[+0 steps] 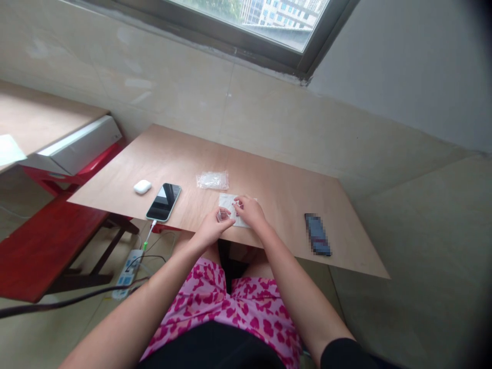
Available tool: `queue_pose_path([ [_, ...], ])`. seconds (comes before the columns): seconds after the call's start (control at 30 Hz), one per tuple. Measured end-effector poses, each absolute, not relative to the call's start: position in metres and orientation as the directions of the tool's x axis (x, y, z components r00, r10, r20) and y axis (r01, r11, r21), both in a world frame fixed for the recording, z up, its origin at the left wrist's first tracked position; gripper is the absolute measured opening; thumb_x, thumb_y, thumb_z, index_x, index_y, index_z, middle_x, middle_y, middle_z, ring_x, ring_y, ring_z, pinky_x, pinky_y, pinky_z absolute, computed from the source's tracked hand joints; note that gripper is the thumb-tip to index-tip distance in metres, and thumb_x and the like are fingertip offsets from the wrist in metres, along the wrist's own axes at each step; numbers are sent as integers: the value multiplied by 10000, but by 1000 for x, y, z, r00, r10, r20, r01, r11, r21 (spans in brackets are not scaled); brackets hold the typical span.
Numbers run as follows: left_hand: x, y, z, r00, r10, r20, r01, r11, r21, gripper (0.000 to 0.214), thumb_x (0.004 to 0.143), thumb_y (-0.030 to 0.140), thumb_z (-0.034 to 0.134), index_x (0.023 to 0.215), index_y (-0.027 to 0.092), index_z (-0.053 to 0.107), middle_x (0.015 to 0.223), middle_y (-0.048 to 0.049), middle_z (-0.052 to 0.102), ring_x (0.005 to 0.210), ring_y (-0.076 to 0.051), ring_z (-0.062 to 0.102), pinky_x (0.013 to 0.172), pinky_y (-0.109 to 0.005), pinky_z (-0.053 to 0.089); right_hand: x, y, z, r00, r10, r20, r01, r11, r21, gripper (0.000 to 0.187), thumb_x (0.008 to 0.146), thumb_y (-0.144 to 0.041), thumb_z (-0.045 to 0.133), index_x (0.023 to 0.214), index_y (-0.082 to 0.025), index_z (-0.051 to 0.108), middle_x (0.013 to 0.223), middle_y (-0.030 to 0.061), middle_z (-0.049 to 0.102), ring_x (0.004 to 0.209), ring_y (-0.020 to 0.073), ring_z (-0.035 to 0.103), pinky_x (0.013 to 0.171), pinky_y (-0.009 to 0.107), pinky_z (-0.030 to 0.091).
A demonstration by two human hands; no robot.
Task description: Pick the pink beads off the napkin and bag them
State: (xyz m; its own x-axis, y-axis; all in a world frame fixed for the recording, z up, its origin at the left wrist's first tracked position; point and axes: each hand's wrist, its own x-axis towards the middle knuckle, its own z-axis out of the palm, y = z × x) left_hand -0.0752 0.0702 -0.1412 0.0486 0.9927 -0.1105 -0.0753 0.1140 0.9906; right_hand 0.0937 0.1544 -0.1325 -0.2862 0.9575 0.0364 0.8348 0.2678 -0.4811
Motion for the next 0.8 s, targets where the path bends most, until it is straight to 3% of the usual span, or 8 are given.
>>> queue_pose_path([
  [0.1,-76,73,-139,38,982,-187,-224,191,956,393,725,365,822,1003,148,647,861,-39,673,811,-182,638,796,-311,465,89,164,-136,-336,941,-29,872,299,-387,159,951,-208,628,1050,-198,753,1124,89,709,913,180,675,771,255,468],
  [0.27,-77,76,-135,86,959,-271,-412,281,867,485,690,380,867,1051,132,658,845,-57,681,791,-179,656,791,-317,473,87,165,-127,-351,936,-10,849,314,-426,118,938,-204,614,940,-192,732,1018,58,720,815,159,669,714,243,469],
  [0.43,-78,73,-129,114,958,-262,-373,286,883,442,739,358,850,1077,133,675,937,-95,720,897,-205,675,883,-351,480,83,149,-95,-358,933,28,568,241,-787,232,965,-364,559,980,-177,696,822,13,707,595,131,611,552,234,464],
  [0.5,-78,73,-127,121,968,-221,-318,248,915,415,757,354,842,1074,136,687,1000,-107,732,980,-225,677,952,-371,471,81,140,-79,-448,893,45,476,281,-833,230,927,-386,615,944,-181,716,797,6,702,584,123,590,532,224,450],
  [0.6,-79,72,-127,122,976,-179,-278,206,938,394,764,361,844,1063,147,705,1078,-120,738,1083,-252,672,1021,-395,458,82,137,-66,-520,852,59,464,340,-818,207,886,-377,677,923,-187,751,784,7,706,584,117,583,515,212,434],
  [0.7,-80,72,-128,117,973,-201,-309,228,923,403,750,353,861,1071,158,716,1072,-122,746,1069,-252,687,1003,-391,478,92,147,-76,-360,932,44,527,242,-815,232,929,-364,618,966,-172,742,778,24,713,528,120,582,463,217,416],
  [0.8,-81,71,-124,140,955,-262,-383,296,875,475,740,370,878,1131,155,715,1049,-129,755,1027,-250,702,894,-352,516,104,163,-101,-265,964,-14,730,191,-656,223,961,-276,555,1001,-170,747,753,26,723,525,133,602,491,228,426],
])
